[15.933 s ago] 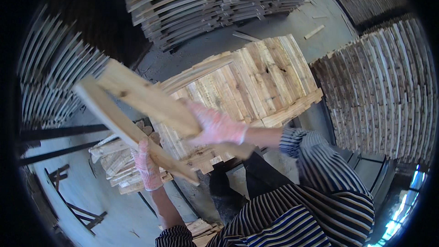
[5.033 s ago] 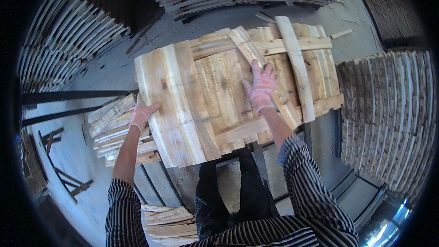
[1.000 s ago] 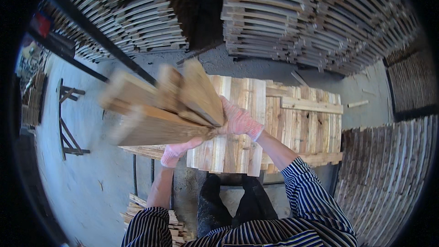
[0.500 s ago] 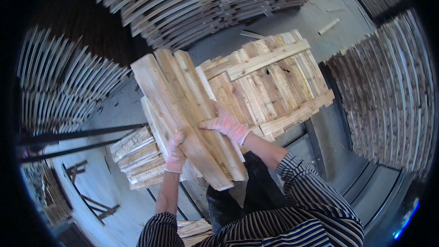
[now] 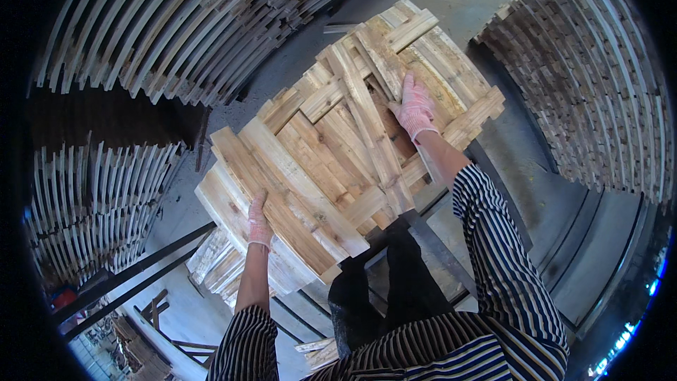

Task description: The person repeatedly picks up bundles of wooden planks from a metal rack and places them onto a growing stack on the floor. The worker wears pink gloves and handles the wood by hand, moving from the rack to the stack in a continuous loop.

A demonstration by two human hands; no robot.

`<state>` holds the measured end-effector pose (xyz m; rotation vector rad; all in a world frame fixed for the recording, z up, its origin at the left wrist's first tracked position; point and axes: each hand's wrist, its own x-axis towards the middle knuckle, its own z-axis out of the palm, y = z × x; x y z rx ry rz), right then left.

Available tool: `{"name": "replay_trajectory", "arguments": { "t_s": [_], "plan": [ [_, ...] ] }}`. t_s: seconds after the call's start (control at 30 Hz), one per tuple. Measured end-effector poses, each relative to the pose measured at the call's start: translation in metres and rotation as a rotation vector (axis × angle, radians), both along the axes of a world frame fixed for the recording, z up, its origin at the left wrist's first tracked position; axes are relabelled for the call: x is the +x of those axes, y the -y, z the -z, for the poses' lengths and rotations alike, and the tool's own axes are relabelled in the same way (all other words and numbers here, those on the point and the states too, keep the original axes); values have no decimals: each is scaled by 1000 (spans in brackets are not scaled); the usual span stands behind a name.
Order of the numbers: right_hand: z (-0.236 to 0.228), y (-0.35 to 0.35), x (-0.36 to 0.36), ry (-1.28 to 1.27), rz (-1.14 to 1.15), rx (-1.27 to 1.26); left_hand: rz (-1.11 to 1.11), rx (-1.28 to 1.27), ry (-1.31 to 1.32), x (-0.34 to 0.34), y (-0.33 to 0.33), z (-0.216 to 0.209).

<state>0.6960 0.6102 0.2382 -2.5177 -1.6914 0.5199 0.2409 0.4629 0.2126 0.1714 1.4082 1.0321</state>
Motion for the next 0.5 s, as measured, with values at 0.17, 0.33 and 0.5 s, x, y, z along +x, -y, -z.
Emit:
{"name": "replay_trajectory", "arguments": {
  "t_s": [0.17, 0.33, 0.5],
  "plan": [
    [-35, 26, -68, -22, -257, 124, -37, -54, -65, -17, 9, 5],
    [-16, 64, -168, -478, -325, -25, -45, -1, -55, -1, 3, 6],
    [9, 80, -185, -272, -390, 101, -52, -19, -40, 4, 1, 1]
  ]
}}
